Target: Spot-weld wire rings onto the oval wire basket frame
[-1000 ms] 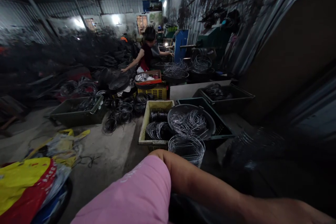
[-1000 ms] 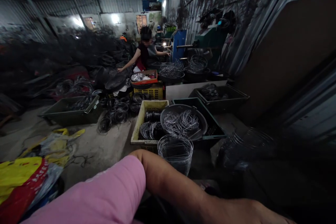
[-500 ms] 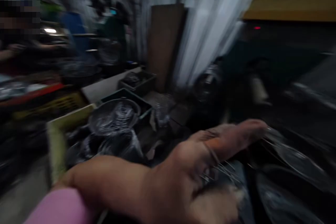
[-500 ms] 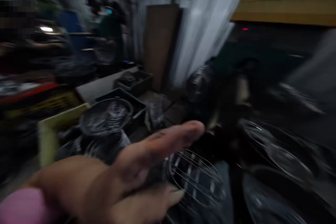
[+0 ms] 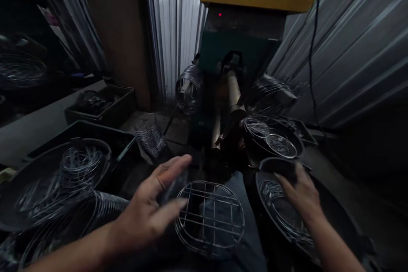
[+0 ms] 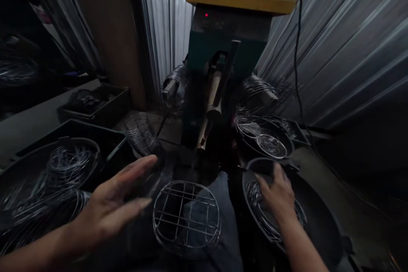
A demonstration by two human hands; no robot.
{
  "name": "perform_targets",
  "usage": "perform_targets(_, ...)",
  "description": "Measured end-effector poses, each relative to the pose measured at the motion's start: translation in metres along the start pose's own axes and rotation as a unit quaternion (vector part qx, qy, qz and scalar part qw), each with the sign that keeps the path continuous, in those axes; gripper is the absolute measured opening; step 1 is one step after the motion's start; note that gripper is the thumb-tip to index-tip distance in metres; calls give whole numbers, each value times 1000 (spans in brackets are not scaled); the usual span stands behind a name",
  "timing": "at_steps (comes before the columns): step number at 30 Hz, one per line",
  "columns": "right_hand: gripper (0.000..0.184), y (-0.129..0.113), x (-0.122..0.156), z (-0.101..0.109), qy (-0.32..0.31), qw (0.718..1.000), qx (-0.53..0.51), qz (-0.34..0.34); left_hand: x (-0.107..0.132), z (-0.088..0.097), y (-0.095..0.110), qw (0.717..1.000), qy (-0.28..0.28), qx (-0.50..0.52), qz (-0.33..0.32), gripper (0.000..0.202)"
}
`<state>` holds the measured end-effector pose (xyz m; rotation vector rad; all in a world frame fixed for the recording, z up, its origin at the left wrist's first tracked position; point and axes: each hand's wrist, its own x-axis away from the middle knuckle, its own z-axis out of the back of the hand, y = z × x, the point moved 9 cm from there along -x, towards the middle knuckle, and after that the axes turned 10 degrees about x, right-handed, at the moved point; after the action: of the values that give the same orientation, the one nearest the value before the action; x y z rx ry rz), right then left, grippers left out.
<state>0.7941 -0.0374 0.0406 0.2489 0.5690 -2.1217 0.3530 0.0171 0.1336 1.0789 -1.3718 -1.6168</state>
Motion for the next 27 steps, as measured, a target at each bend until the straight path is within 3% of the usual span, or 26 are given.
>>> perform_targets(4,78,-92,-108,51,96,985,100,100,-20,33,-99,985,64,24,158,75)
perform_targets(7,60,-142,-176,75,129,973,142,128,-12,46,-139,968,104,53,221,83)
perform_targets(9,48,-155,-215,73,97,974,170,116,-4,50,-153,959,125,60,248,85)
perform_targets(13,36,-139,-261,50,11,965,261,32,7,52,-169,952,133,57,268,83)
perform_targets(16,33,-136,-262,49,62,955,282,62,11,54,-176,951,136,42,275,77)
perform_targets(21,33,-138,-227,67,169,934,284,133,12,42,-171,958,110,67,256,63)
perform_targets(24,36,-125,-198,74,195,930,288,118,11,21,-168,965,53,108,234,59)
perform_targets(27,35,-93,-154,75,186,939,283,64,16,-4,-174,957,-11,149,249,65)
